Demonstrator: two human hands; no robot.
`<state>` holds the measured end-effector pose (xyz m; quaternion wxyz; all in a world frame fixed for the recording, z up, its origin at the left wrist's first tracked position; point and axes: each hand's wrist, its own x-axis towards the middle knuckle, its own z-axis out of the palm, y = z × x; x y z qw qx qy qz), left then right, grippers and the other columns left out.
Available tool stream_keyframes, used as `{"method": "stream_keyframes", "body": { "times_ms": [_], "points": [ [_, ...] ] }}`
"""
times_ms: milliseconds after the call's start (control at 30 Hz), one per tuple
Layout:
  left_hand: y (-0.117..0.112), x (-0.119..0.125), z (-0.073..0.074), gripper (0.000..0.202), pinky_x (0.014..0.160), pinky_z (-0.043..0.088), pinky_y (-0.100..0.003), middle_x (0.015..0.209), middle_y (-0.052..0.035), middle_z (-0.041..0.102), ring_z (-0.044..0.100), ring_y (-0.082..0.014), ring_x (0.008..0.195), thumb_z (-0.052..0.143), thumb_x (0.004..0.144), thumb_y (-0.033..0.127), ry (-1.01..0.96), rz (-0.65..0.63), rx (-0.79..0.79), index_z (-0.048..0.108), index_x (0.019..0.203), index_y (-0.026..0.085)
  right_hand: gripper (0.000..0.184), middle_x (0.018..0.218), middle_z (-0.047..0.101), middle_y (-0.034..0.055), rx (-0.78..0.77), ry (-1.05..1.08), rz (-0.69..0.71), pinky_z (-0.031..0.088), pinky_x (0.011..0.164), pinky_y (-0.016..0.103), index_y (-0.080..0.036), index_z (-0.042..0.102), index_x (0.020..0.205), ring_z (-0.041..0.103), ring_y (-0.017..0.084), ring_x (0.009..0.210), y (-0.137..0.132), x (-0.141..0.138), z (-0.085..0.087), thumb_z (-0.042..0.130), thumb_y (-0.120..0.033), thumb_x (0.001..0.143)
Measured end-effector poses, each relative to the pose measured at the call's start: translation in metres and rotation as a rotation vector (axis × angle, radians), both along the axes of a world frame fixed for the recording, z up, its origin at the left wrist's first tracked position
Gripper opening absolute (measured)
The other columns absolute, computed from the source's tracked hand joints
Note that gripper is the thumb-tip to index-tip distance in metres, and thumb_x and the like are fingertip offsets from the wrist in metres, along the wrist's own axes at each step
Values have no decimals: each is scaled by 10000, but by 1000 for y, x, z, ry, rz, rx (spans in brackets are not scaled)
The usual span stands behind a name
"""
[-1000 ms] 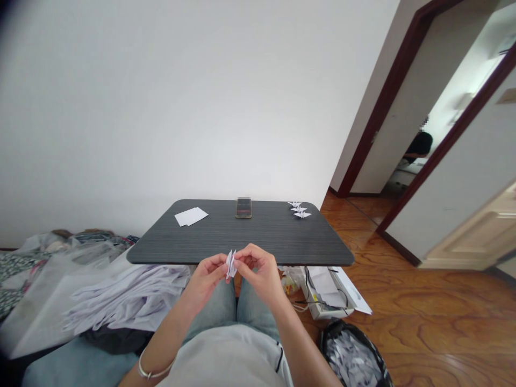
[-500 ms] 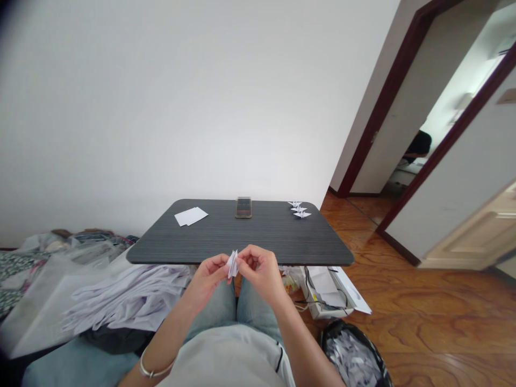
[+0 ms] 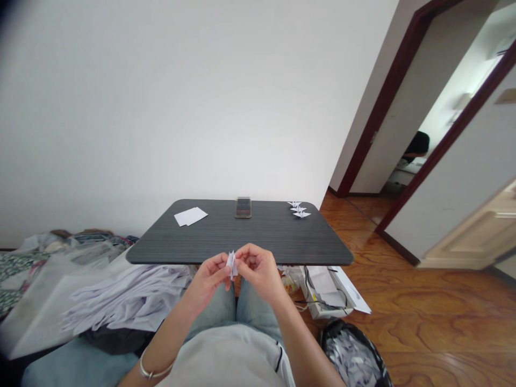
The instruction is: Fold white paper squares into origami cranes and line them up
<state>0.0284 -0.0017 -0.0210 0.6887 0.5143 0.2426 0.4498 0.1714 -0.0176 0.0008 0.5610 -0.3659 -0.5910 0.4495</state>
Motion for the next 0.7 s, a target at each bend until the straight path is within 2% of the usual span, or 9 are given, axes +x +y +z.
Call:
{"method": "stream_keyframes", "body": {
  "times_ms": [267, 467, 700],
  "points": [
    [3, -4, -6, 267, 420, 342, -181, 668, -25, 635, 473, -66, 460, 684, 702, 376, 84, -44, -30, 568, 749, 141, 130, 560, 548, -24, 14, -59, 2, 396, 454, 209, -170, 573, 734, 509, 98, 482, 0, 5, 2, 621, -290, 748],
    [1, -5, -6, 265, 386, 324, -169, 645, -22, 629, 463, -57, 429, 669, 718, 378, 103, -77, -35, 555, 743, 141, 130, 557, 578, -17, 17, -74, 27, 388, 429, 198, -164, 566, 694, 520, 92, 454, -1, 6, 3, 603, -272, 756],
    [-3, -1, -1, 310, 412, 409, -176, 686, -21, 617, 537, -86, 496, 692, 685, 411, 18, -77, -55, 563, 763, 139, 126, 487, 535, -36, -4, -40, -26, 339, 348, 172, -157, 578, 674, 434, 63, 370, -1, 5, 5, 615, -268, 720]
  ]
}}
